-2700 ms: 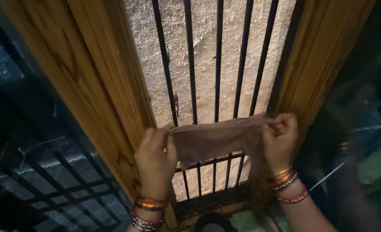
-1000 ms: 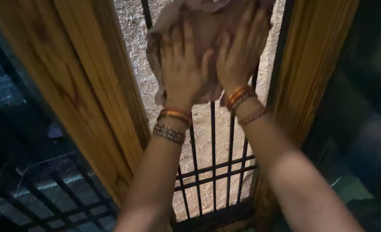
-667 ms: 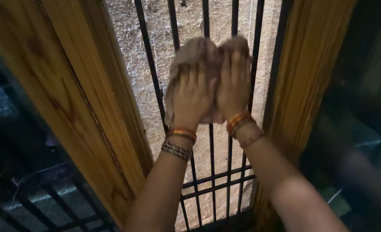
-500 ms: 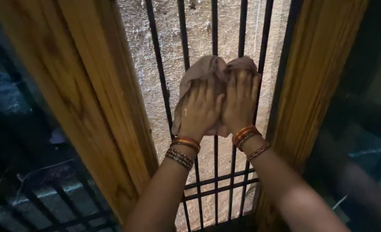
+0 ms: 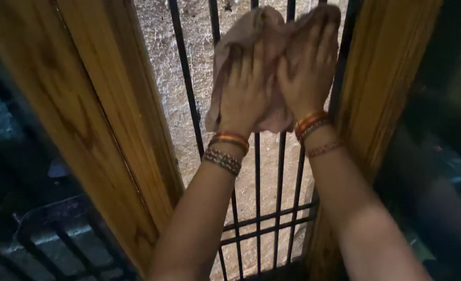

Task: The person wipes the glass panes of a window and the vertical bars by hand with a cloth, moving the cloth across different sections of the frame.

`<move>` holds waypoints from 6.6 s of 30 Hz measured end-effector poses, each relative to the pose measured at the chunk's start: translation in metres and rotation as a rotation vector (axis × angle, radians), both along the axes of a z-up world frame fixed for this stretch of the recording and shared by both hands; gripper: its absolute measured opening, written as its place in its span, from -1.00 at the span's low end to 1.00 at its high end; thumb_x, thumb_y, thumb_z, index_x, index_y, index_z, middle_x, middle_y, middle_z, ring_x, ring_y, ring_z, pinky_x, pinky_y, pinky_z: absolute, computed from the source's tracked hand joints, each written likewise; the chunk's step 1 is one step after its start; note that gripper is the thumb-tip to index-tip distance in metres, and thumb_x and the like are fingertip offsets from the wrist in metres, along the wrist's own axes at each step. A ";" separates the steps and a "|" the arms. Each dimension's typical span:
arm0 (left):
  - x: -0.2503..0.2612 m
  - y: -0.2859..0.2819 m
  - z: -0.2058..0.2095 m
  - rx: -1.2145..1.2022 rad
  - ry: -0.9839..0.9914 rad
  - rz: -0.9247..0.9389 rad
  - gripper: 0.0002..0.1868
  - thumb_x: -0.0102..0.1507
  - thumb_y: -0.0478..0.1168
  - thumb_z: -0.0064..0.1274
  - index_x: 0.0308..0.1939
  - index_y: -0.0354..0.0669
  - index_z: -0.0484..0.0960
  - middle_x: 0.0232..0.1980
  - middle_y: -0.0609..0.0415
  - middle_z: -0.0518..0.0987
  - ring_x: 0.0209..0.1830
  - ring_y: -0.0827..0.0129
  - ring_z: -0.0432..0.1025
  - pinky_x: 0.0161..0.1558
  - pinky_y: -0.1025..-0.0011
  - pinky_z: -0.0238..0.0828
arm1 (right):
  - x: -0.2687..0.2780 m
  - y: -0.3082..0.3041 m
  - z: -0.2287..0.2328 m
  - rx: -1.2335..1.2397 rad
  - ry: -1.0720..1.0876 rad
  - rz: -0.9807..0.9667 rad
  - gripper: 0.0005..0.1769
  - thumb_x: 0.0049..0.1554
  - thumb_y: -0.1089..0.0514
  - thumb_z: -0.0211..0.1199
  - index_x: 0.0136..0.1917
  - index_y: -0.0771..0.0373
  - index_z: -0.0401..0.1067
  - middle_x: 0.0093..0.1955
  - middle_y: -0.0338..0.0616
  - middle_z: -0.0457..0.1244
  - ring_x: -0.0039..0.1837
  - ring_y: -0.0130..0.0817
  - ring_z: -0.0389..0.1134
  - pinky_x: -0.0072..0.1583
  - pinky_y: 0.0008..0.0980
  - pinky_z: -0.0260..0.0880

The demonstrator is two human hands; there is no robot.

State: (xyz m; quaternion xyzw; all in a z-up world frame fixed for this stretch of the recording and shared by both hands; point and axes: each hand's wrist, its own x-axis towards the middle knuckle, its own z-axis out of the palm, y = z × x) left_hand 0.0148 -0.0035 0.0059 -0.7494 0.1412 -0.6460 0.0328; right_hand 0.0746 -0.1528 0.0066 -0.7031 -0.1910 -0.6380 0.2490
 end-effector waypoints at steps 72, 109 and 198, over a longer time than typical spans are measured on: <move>-0.076 0.034 -0.021 -0.431 0.047 0.178 -0.05 0.34 0.19 0.01 0.56 -0.38 -0.01 0.61 -0.40 0.05 0.60 -0.30 0.00 0.51 -0.19 -0.01 | -0.076 0.114 0.110 -0.706 -0.393 0.167 -0.43 0.40 -0.05 0.25 0.60 0.08 0.25 0.71 -0.03 -0.04 0.80 -0.06 -0.22 0.65 0.36 -0.45; -0.069 0.033 -0.016 -0.183 0.139 0.287 -0.07 0.26 0.07 0.04 0.63 -0.09 0.00 0.64 -0.21 0.06 0.63 -0.25 -0.06 0.45 -0.50 -0.18 | -0.055 0.068 0.015 -0.280 0.061 0.006 -0.06 0.22 0.06 0.16 0.76 0.05 -0.18 0.76 0.11 -0.22 0.76 0.02 -0.35 0.59 0.41 -0.63; -0.038 -0.029 -0.011 -0.147 -0.088 0.048 -0.12 0.25 0.27 0.01 0.51 -0.19 0.28 0.28 -0.19 0.52 0.28 -0.12 0.42 0.44 -0.32 0.11 | -0.045 0.008 0.065 -0.252 -0.302 0.023 -0.36 0.41 0.00 -0.02 0.55 0.52 0.15 0.61 0.32 0.06 0.63 0.40 -0.08 0.56 0.37 -0.44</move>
